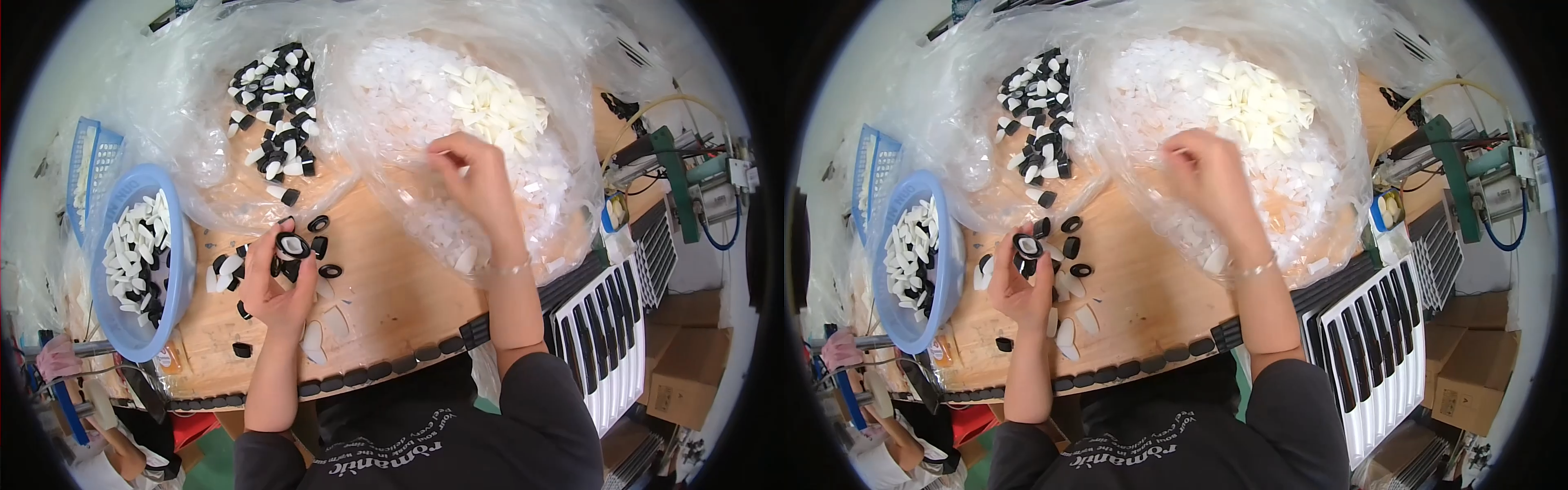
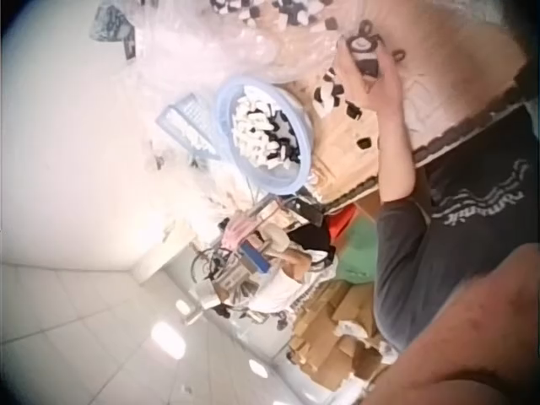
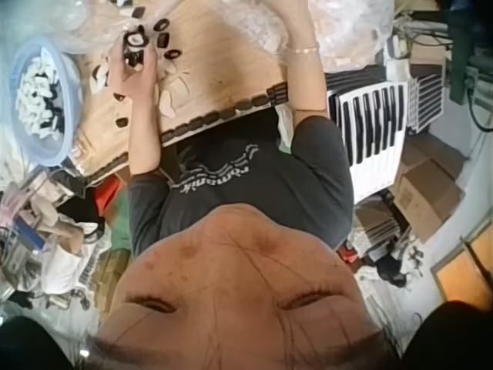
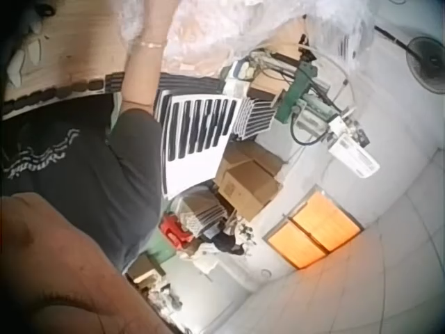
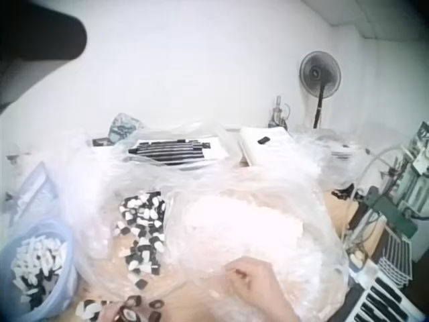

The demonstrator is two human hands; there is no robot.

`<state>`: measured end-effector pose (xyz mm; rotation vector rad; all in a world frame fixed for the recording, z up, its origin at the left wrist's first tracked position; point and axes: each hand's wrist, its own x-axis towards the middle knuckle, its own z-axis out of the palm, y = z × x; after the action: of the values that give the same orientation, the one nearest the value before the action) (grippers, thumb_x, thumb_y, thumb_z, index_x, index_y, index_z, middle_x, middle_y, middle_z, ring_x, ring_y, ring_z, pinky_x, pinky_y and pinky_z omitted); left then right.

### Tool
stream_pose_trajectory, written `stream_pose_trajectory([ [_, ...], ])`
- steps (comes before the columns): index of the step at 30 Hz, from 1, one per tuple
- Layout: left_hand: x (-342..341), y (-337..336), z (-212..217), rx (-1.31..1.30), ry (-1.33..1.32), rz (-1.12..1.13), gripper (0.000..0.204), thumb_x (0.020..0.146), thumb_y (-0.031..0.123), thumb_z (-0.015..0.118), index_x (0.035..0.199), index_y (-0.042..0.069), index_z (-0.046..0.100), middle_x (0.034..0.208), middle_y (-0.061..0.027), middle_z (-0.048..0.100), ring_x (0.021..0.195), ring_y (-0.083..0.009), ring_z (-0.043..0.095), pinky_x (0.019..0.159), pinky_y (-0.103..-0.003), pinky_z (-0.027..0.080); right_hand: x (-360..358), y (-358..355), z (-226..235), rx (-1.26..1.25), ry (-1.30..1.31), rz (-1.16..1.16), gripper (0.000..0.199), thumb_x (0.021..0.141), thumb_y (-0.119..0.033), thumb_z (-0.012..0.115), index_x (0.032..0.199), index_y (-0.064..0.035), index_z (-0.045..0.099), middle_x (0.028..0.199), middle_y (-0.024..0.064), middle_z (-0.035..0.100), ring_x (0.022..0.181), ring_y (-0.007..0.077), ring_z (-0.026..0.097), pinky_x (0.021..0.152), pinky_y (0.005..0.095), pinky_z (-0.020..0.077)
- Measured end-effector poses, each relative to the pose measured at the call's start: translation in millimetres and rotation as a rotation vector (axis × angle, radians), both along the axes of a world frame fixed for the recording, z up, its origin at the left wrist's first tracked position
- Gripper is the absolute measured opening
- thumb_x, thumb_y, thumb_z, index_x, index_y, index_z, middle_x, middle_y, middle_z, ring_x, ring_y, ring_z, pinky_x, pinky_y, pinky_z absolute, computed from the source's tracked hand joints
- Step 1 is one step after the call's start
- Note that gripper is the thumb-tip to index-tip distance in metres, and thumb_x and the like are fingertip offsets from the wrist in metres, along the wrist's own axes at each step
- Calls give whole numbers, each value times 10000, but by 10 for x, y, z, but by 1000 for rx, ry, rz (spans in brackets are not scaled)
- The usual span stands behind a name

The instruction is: Assembling black and white plastic components by hand at a workbench in an industrial setting.

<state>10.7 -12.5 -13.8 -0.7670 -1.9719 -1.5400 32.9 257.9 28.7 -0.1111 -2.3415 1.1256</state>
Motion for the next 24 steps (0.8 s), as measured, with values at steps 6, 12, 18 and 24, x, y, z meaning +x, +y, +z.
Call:
stream_pose_trajectory([
  [6,-24,33,32,-33,17,-6,486,667,-85,720,1133,-56,586,1047,-169,666,932,-227,619,845,-299,482,-118,391,-425,207,-606,-245,125,738,-116,711,774,-4,667,753,152,666,674,255,655,626,333,515],
  [12,-52,30,46,-15,74,-12,463,630,-65,722,1082,-37,628,1031,-121,680,947,-259,612,825,-313,471,-232,252,-710,291,-628,-349,153,731,-172,699,748,-31,641,752,158,655,725,311,649,657,392,518],
  [18,-46,70,65,-54,102,-27,470,622,-62,728,1081,-42,625,1002,-124,683,921,-272,618,823,-343,482,-201,204,-686,302,-504,-287,169,739,-156,669,721,-2,601,695,162,621,682,314,620,641,387,492],
  [24,-45,78,84,-93,116,-20,441,623,-49,740,1050,-44,630,976,-128,681,888,-280,626,792,-336,491,-232,196,-648,153,-464,-255,125,712,-115,611,677,5,608,711,182,634,687,327,626,635,403,500],
])
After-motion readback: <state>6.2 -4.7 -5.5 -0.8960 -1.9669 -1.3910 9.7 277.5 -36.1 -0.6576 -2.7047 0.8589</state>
